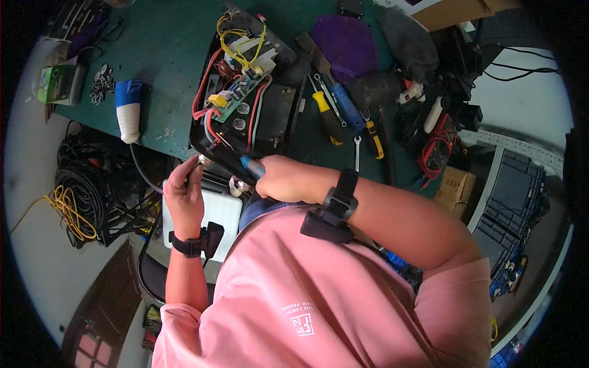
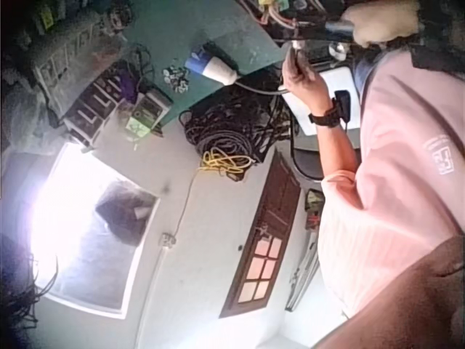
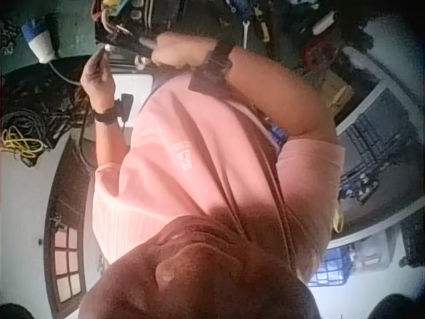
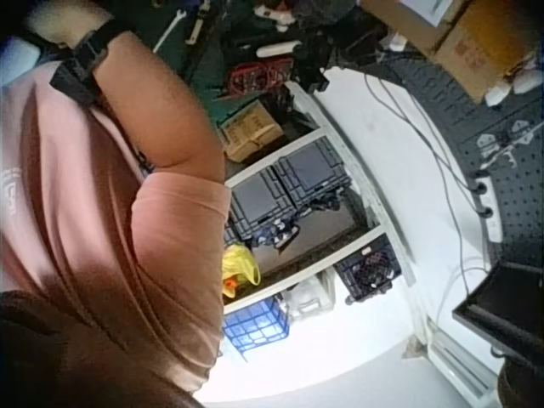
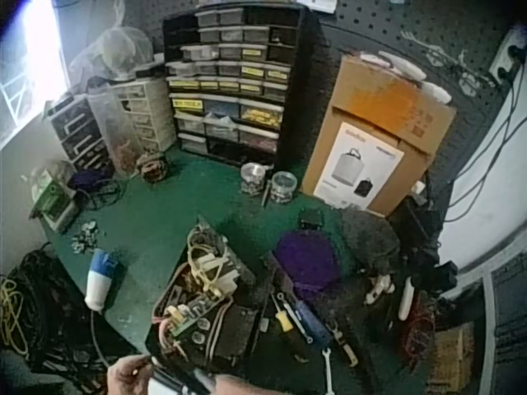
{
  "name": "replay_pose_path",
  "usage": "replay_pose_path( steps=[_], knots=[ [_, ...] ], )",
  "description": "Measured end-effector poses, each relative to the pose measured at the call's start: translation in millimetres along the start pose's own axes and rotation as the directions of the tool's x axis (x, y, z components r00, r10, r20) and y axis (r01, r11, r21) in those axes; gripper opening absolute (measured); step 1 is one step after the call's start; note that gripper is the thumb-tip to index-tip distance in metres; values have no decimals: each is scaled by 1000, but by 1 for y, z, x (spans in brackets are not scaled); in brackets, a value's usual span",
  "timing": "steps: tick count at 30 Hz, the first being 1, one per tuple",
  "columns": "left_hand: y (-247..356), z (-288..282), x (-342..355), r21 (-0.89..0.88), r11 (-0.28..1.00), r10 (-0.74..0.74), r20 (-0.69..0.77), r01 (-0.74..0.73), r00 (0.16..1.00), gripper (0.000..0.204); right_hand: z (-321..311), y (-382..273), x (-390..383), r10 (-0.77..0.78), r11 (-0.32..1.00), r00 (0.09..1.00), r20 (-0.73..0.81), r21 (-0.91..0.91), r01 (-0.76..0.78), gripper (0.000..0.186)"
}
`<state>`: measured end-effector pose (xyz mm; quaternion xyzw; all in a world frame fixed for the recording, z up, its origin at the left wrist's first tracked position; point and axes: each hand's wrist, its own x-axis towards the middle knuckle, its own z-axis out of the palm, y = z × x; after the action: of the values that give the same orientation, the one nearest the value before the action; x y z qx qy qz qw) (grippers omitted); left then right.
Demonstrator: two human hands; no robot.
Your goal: The person uses a screwdriver to tighten screws on a black metal bracket attached to an electronic device. They then use pliers to strip the insulation off the ends of several colored wires and insert them into terminals on a circuit board. The person continues to use the screwdriver to secure the connections.
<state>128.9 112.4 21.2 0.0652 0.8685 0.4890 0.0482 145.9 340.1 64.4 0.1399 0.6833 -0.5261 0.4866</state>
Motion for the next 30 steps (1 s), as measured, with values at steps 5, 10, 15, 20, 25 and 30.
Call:
replay_pose_path(
  steps=[5,10,15,20,25,30],
  knots=[
    [1,1,0,-6,1000,-2,-20,2,1000,16,1,-1,1,26,999,1000,0,46,-26,18],
    [5,0,2,41,999,5,-11,-4,1000,16,4,13,7,53,918,996,75,388,-78,20],
    [3,0,1,26,1000,-1,-14,1,1000,16,6,9,6,30,962,999,-17,273,-24,20],
    [2,1,0,8,1000,-8,-19,9,1000,16,6,1,-1,9,991,998,-55,134,-2,21],
    [3,1,0,-4,1000,-10,-21,10,1000,16,0,3,1,64,922,997,51,380,-79,21],
    [0,1,-1,-11,1000,-10,-27,9,1000,16,-2,2,5,-136,991,991,3,16,136,19]
  ],
)
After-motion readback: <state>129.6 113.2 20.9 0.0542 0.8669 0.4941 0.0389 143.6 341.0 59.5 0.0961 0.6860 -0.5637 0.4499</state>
